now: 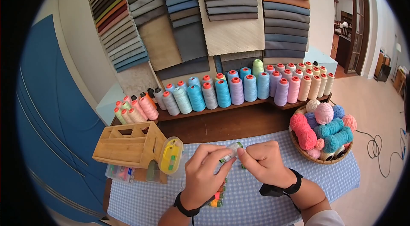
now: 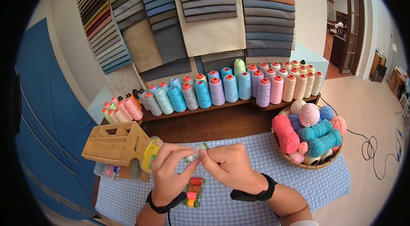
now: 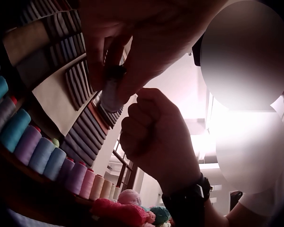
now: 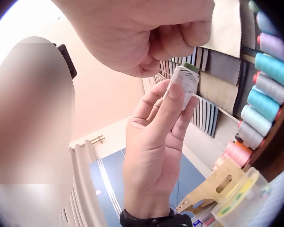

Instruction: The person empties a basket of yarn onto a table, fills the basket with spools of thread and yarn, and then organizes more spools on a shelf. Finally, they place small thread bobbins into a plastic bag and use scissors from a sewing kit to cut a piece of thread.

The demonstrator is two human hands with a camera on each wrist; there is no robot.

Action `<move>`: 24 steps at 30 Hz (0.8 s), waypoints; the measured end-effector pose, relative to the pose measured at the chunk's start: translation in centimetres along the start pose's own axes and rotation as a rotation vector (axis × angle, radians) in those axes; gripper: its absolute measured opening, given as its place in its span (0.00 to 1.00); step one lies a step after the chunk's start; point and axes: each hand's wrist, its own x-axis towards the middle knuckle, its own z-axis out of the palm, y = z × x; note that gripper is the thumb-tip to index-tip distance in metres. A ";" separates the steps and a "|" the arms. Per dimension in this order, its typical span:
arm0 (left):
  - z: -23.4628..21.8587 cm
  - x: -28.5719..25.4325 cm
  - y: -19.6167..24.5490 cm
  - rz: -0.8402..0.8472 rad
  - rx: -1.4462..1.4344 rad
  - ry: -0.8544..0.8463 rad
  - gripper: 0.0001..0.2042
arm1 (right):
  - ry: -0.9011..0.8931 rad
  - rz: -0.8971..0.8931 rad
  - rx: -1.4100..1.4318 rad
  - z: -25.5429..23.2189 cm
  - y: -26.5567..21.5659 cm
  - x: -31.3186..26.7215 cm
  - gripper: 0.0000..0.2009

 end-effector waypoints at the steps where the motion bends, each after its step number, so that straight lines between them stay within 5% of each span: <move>1: 0.1 0.0 0.1 0.001 0.000 0.000 0.17 | 0.001 0.005 0.028 0.1 -0.1 -0.1 0.22; 7: 0.1 -0.3 0.3 0.005 0.110 0.111 0.27 | -0.056 0.325 0.411 1.2 0.3 -0.9 0.23; 13: 0.6 -0.5 -0.2 0.052 0.048 0.186 0.25 | -0.076 0.388 0.670 1.3 0.2 -1.1 0.23; 24: -0.2 -0.9 -0.7 -0.101 -0.102 0.200 0.17 | -0.123 0.401 0.661 1.2 0.3 -1.2 0.16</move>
